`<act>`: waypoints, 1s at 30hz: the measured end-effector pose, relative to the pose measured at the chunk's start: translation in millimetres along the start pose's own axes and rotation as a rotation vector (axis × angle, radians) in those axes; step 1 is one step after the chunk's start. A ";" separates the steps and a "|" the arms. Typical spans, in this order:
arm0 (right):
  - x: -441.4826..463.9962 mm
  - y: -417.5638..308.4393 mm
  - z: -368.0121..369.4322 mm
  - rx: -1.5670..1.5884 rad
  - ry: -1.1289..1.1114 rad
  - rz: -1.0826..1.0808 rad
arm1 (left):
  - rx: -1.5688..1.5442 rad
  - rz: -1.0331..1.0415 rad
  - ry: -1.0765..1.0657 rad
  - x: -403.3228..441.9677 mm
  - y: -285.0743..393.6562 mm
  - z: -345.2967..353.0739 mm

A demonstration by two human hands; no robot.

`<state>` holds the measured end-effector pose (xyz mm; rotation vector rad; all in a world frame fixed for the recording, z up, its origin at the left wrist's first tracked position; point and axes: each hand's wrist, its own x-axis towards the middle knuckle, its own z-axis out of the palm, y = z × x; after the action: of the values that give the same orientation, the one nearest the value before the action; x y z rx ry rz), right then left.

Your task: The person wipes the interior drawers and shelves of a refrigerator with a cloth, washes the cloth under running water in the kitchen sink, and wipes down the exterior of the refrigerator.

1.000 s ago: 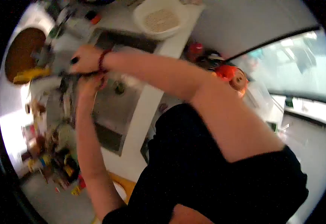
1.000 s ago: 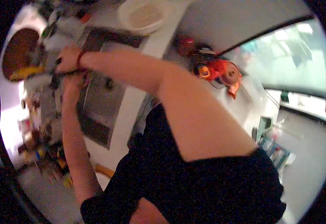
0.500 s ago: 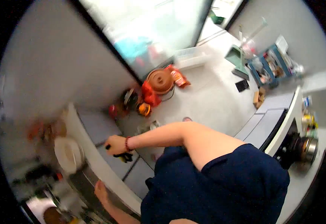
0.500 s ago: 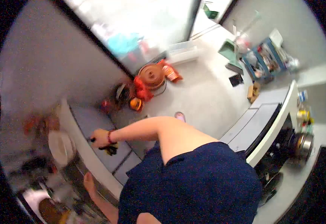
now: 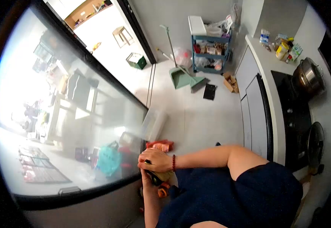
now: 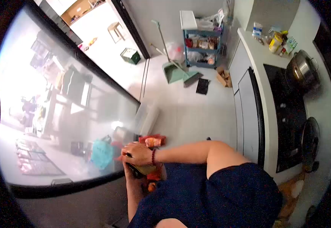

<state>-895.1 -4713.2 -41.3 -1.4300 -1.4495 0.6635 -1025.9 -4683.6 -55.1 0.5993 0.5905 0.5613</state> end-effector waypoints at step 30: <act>-34.2 428.6 -387.5 -0.085 0.166 1.309 | 0.086 -0.227 0.044 520.5 89.5 137.6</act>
<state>-369.3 -4767.7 -277.1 -2.3683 -0.2366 1.1995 -602.2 -4340.6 -80.9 0.5926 0.7168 0.3375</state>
